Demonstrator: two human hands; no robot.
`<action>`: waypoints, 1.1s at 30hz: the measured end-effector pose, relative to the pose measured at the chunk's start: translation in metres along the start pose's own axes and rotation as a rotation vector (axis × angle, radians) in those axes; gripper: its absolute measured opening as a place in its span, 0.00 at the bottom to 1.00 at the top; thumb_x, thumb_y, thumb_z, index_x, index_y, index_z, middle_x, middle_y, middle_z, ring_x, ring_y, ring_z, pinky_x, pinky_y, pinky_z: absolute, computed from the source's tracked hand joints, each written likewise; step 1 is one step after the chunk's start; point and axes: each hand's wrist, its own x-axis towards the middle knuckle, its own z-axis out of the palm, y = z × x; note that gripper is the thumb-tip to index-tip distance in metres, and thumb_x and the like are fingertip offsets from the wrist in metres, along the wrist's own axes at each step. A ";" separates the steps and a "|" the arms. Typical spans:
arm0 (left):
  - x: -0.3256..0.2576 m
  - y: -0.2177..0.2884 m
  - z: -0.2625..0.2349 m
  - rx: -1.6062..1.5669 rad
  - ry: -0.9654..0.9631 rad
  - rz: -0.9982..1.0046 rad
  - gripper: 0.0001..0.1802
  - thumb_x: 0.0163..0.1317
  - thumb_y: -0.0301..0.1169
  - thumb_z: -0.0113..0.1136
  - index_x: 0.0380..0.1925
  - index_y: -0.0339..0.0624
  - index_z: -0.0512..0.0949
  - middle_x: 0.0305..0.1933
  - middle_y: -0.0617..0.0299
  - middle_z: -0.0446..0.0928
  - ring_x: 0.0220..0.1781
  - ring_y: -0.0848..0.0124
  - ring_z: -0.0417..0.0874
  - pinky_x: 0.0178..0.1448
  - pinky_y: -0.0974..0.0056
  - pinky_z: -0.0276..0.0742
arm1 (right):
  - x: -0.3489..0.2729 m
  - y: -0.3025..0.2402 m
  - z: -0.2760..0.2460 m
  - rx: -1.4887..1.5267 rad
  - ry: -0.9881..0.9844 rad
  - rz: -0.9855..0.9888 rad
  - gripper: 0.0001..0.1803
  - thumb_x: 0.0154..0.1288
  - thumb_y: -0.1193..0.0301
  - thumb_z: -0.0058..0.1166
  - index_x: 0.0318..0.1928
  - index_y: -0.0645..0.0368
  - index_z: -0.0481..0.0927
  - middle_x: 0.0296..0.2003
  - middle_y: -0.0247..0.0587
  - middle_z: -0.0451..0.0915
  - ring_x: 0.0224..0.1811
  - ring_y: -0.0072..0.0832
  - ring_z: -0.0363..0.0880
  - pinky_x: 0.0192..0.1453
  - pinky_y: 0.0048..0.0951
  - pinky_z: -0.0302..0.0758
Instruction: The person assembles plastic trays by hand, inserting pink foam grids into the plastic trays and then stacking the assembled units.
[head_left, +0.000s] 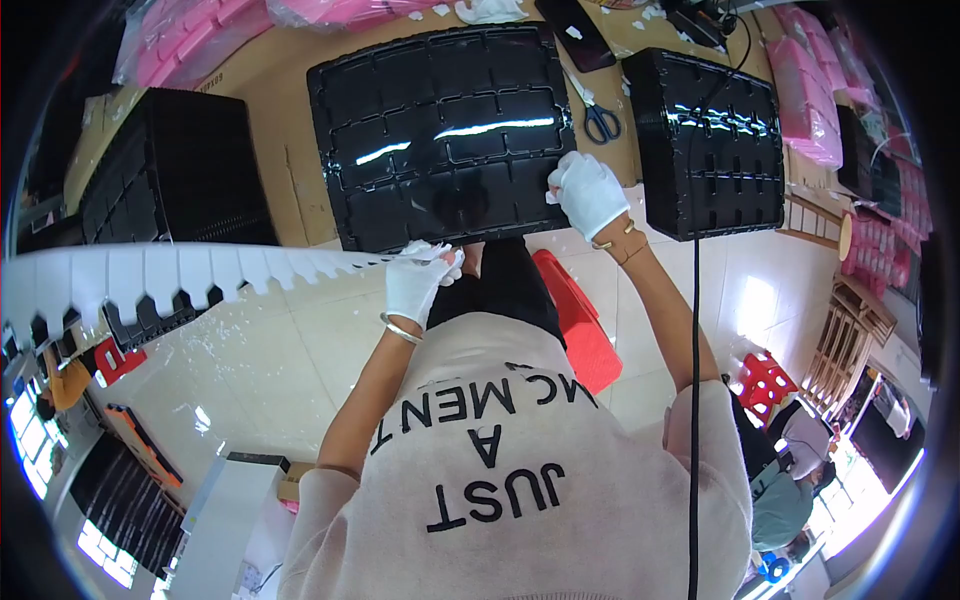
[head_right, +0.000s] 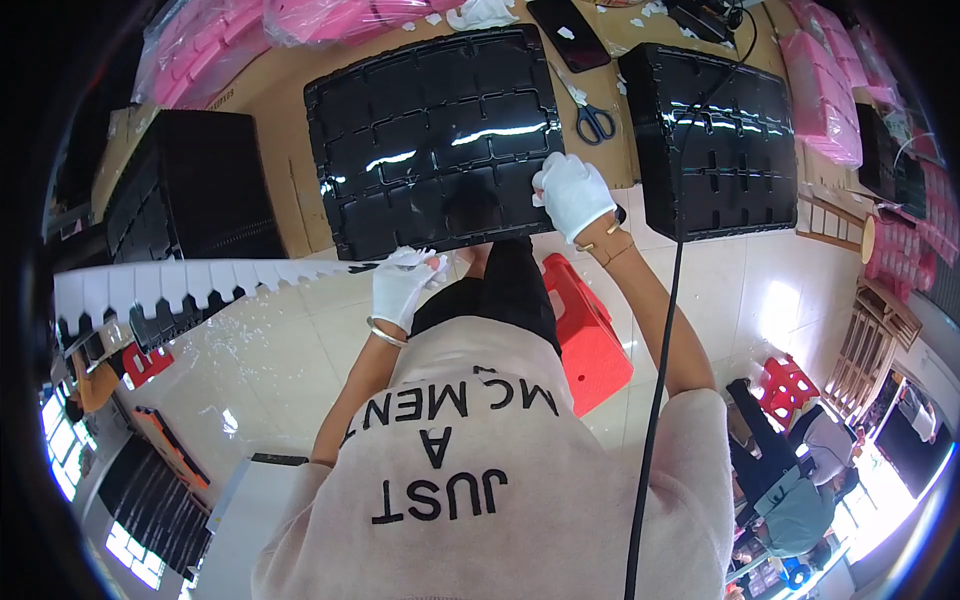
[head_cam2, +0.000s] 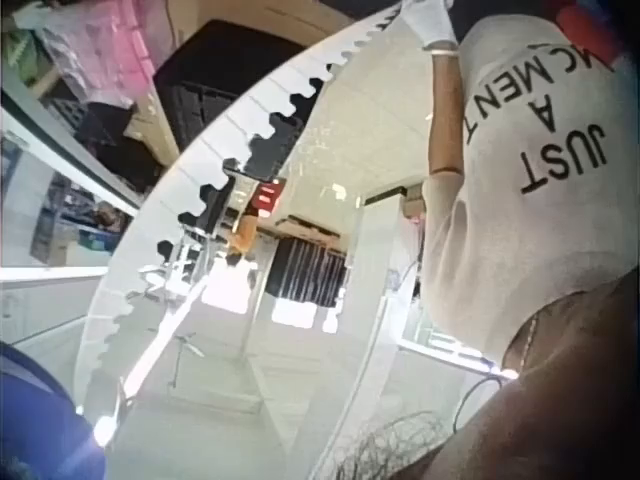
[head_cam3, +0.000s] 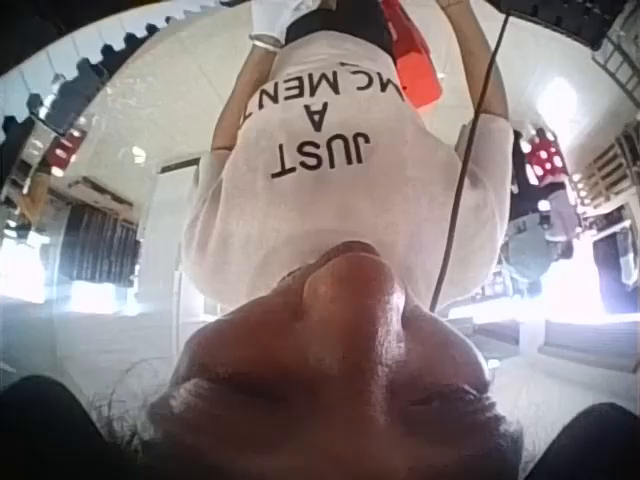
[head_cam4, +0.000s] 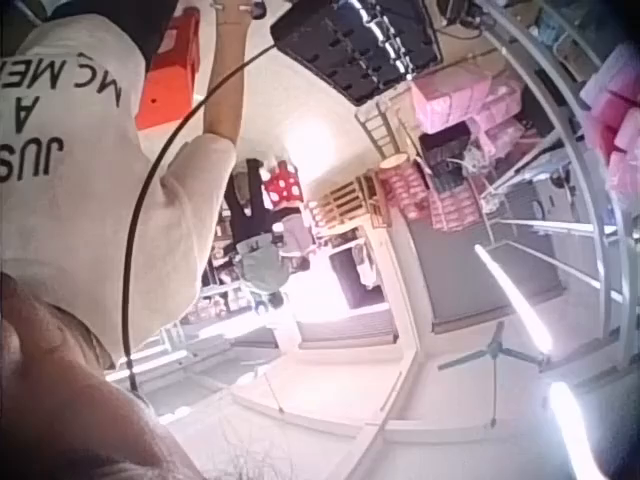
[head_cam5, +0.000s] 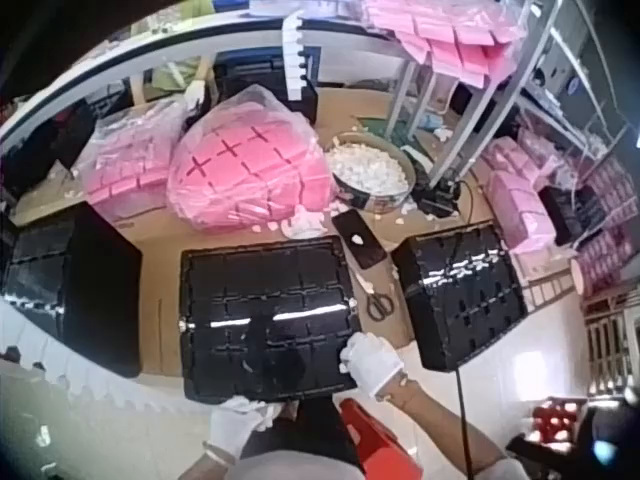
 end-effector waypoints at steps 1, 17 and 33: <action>-0.001 0.001 0.001 0.000 -0.005 -0.002 0.08 0.59 0.25 0.68 0.35 0.33 0.79 0.31 0.56 0.84 0.27 0.72 0.85 0.30 0.74 0.78 | -0.002 -0.002 0.000 0.024 0.083 0.038 0.09 0.65 0.68 0.59 0.44 0.52 0.85 0.42 0.46 0.81 0.45 0.40 0.81 0.50 0.37 0.80; 0.001 -0.001 0.001 0.060 0.011 -0.003 0.08 0.55 0.25 0.71 0.28 0.34 0.80 0.26 0.61 0.82 0.23 0.77 0.81 0.27 0.74 0.76 | -0.004 0.001 0.035 0.197 0.314 -0.073 0.04 0.63 0.74 0.58 0.36 0.58 0.85 0.33 0.48 0.82 0.38 0.44 0.81 0.43 0.39 0.79; 0.004 0.008 0.009 0.076 -0.004 0.025 0.08 0.57 0.25 0.68 0.25 0.35 0.78 0.24 0.62 0.80 0.24 0.75 0.81 0.26 0.74 0.75 | -0.004 0.004 0.049 0.390 0.366 0.027 0.04 0.62 0.73 0.57 0.33 0.58 0.84 0.32 0.47 0.81 0.38 0.44 0.81 0.42 0.40 0.78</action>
